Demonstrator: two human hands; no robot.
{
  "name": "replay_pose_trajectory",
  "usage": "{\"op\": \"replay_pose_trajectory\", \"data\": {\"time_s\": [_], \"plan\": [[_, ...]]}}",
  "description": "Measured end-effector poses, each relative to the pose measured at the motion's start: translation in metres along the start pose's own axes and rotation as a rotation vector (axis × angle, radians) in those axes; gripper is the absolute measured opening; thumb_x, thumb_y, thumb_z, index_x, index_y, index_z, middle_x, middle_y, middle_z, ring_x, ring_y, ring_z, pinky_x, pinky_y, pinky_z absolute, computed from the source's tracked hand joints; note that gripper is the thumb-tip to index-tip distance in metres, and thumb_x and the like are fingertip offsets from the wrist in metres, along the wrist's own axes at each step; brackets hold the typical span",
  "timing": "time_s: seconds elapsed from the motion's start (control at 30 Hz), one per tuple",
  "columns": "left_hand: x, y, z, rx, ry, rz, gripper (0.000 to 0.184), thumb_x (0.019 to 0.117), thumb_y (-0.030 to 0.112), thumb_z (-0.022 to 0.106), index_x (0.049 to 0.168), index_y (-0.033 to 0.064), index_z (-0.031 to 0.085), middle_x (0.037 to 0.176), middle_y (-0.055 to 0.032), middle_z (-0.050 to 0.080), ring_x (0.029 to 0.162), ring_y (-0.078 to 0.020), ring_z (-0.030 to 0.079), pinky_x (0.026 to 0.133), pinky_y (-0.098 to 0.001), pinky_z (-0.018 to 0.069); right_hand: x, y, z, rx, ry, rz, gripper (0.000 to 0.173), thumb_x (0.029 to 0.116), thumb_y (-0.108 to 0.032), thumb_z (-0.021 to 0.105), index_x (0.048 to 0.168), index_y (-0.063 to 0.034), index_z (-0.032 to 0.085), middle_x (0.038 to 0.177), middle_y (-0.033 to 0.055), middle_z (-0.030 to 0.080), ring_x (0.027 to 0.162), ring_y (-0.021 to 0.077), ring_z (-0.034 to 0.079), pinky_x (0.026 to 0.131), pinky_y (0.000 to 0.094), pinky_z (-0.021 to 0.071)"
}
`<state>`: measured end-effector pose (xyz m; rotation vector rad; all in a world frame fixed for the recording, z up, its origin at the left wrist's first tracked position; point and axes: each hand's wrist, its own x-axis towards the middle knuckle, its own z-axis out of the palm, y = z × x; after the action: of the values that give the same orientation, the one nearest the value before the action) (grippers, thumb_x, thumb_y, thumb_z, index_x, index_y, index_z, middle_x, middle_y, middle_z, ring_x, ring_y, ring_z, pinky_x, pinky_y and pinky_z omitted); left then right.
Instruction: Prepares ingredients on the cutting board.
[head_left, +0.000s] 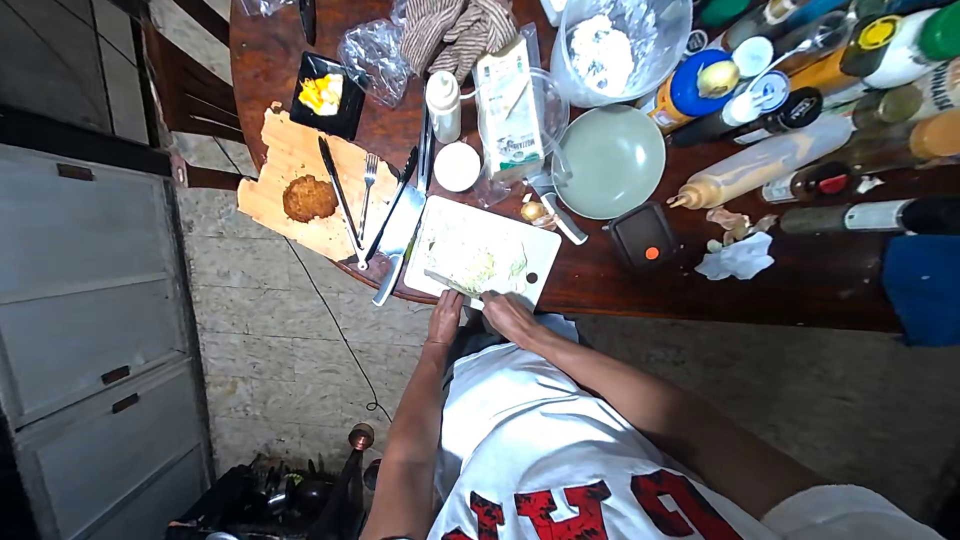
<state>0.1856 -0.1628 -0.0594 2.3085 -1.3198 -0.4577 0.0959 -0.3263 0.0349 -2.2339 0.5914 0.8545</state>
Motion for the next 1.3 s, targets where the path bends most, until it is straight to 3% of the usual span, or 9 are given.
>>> {"op": "replay_pose_trajectory", "data": {"time_s": [0.27,0.47,0.8,0.93,1.3], "plan": [[0.000,0.001,-0.002,-0.002,-0.045,-0.037,0.022,0.0977,-0.004,0.056,0.113,0.0007,0.072,0.115,-0.0154,0.069,0.109,-0.0311,0.067,0.096,-0.0409,0.0557,-0.001,-0.001,-0.003,0.010,-0.027,-0.005,0.032,0.1074,-0.018,0.041,0.125,0.0007,0.060,0.106,0.0247,0.070,0.103,0.0428,0.070,0.086,0.0573,0.0568],[0.000,0.000,-0.003,0.034,0.012,0.002,0.018,0.0963,-0.003,0.059,0.106,0.0001,0.073,0.110,-0.0159,0.071,0.105,-0.0313,0.068,0.094,-0.0420,0.0570,-0.003,-0.004,-0.005,0.014,-0.035,-0.018,0.031,0.1075,-0.019,0.042,0.122,0.0003,0.061,0.104,0.0237,0.070,0.103,0.0421,0.070,0.086,0.0566,0.0568],[-0.004,-0.001,-0.002,0.021,-0.010,0.002,0.021,0.0964,-0.005,0.055,0.107,-0.0006,0.072,0.114,-0.0170,0.068,0.112,-0.0321,0.065,0.098,-0.0403,0.0549,-0.002,-0.003,-0.002,0.015,-0.029,-0.016,0.032,0.1071,-0.017,0.041,0.124,0.0004,0.061,0.106,0.0244,0.070,0.103,0.0428,0.070,0.086,0.0572,0.0567],[-0.003,-0.001,-0.004,0.009,0.001,0.000,0.020,0.0966,-0.006,0.055,0.107,-0.0007,0.072,0.112,-0.0168,0.069,0.111,-0.0317,0.067,0.098,-0.0404,0.0556,-0.001,-0.004,-0.003,0.009,-0.009,-0.028,0.030,0.1063,-0.017,0.042,0.121,0.0010,0.061,0.103,0.0243,0.070,0.101,0.0427,0.071,0.085,0.0568,0.0569],[-0.004,-0.005,-0.001,0.030,0.045,0.005,0.019,0.0977,-0.002,0.057,0.107,0.0002,0.073,0.109,-0.0166,0.071,0.109,-0.0315,0.068,0.097,-0.0423,0.0557,-0.004,0.000,0.000,0.041,-0.027,-0.005,0.032,0.1064,-0.018,0.043,0.124,0.0014,0.061,0.107,0.0255,0.070,0.104,0.0435,0.069,0.087,0.0581,0.0563]]}}
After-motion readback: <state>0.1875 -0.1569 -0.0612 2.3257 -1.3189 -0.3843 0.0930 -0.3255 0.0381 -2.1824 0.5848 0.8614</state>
